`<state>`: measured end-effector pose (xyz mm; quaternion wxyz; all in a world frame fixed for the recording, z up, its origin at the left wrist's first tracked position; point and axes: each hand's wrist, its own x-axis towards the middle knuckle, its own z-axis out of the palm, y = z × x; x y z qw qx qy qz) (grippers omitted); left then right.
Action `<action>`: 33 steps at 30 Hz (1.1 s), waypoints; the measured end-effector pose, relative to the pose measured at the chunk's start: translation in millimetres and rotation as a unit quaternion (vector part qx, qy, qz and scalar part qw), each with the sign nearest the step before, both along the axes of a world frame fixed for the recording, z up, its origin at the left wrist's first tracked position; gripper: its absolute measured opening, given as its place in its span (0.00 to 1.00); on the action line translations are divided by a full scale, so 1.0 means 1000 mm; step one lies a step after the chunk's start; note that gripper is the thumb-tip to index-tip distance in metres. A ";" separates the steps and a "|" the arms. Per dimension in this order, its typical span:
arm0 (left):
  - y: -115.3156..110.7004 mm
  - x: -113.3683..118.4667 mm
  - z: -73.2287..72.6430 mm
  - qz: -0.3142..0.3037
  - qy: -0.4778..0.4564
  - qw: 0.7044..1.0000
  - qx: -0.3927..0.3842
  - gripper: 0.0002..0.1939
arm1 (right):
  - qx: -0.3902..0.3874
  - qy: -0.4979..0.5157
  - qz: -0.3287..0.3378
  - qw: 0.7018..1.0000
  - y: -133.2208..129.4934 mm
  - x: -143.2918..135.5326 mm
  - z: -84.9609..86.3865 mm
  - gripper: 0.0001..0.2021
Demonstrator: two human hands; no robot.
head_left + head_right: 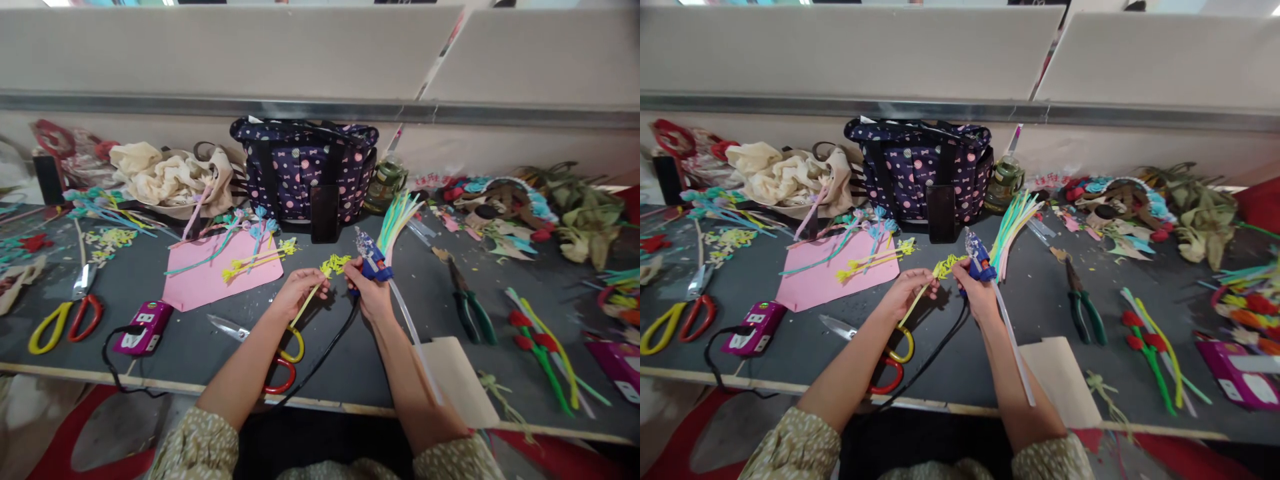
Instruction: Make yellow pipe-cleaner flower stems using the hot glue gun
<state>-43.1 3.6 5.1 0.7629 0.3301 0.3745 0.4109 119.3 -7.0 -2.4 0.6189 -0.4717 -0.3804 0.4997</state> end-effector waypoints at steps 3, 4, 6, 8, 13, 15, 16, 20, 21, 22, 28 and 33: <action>0.000 0.000 -0.001 -0.015 0.010 1.000 -0.001 0.09 | 0.003 -0.001 0.004 1.000 -0.001 0.000 0.002 0.13; 0.000 0.000 -0.002 -0.020 0.012 1.000 -0.001 0.09 | 0.008 0.001 0.006 1.000 -0.001 0.000 0.002 0.13; -0.001 0.000 -0.003 -0.028 0.016 0.999 -0.001 0.09 | 0.019 0.000 0.010 1.000 -0.001 0.000 0.003 0.13; -0.001 0.000 -0.004 -0.032 0.017 0.999 0.000 0.09 | 0.023 -0.012 0.011 1.000 -0.001 0.000 0.003 0.13; -0.001 0.000 -0.005 -0.041 0.018 0.999 0.001 0.10 | 0.028 -0.020 0.020 0.999 -0.001 -0.001 0.001 0.11; -0.001 0.001 -0.005 -0.043 0.019 0.999 0.001 0.10 | 0.033 -0.018 0.025 0.999 -0.001 0.000 -0.001 0.10; -0.001 0.001 -0.005 -0.042 0.019 0.999 0.001 0.10 | 0.033 -0.019 0.029 0.999 -0.001 0.000 -0.002 0.10; -0.002 0.001 -0.004 -0.039 0.022 0.999 0.002 0.10 | 0.031 -0.025 0.039 0.998 0.000 0.001 -0.005 0.09; -0.002 0.001 -0.004 -0.039 0.021 0.999 0.003 0.10 | 0.031 -0.025 0.038 0.998 0.000 0.001 -0.006 0.09; -0.002 0.001 -0.004 -0.039 0.020 0.999 0.003 0.10 | 0.033 -0.025 0.035 0.999 0.000 0.001 -0.006 0.09; -0.002 0.001 -0.005 -0.039 0.020 0.999 0.008 0.10 | 0.026 -0.029 0.023 0.999 0.000 0.000 -0.007 0.10; -0.002 0.001 -0.004 -0.040 0.020 0.999 0.011 0.10 | 0.013 -0.040 0.027 0.999 0.000 0.000 -0.008 0.10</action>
